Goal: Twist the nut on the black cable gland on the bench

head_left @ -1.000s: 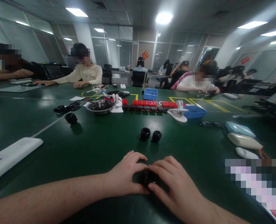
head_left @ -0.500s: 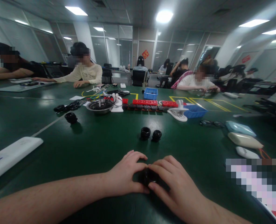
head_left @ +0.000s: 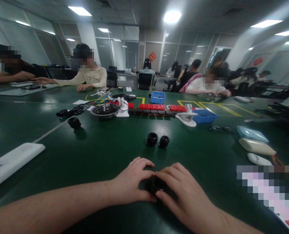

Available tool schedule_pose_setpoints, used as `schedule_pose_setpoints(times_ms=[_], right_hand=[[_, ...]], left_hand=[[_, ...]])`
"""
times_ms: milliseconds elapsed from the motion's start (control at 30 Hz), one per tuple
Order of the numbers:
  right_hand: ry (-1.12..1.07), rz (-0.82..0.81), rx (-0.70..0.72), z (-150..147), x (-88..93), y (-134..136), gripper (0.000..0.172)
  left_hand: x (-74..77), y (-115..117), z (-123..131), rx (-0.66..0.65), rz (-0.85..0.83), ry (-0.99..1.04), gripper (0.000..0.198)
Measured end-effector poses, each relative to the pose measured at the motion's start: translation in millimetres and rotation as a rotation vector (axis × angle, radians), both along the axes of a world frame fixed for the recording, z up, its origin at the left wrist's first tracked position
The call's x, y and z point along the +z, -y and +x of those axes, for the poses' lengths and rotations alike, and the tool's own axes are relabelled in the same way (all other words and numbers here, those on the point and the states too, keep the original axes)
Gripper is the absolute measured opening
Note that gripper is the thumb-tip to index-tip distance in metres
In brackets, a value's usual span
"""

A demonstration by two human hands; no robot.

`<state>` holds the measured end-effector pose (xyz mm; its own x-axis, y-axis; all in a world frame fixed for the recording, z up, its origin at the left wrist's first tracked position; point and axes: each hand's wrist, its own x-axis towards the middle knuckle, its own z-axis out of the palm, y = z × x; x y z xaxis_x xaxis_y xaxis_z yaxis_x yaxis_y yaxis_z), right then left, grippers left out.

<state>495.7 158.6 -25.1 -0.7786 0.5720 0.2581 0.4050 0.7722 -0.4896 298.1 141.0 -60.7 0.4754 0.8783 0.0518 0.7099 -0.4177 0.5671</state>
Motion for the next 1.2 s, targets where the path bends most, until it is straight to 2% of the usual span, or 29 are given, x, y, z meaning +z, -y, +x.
schedule_pose_setpoints(times_ms=[633, 833, 1000, 1200], right_hand=[[0.042, -0.004, 0.020, 0, 0.7, -1, 0.025], [0.077, -0.013, 0.082, 0, 6.4, 1, 0.035], [0.133, -0.056, 0.166, -3, 11.2, 4, 0.043], [0.246, -0.043, 0.246, -4, 17.3, 6, 0.045]], left_hand=[[2.5, 0, 1, -0.002, -0.025, -0.016, 0.048], [-2.9, 0, -1, -0.016, 0.034, -0.012, 0.046], [-5.1, -1, -1, -0.020, 0.047, -0.019, 0.051], [-7.2, 0, 0, 0.003, 0.086, 0.000, 0.038]])
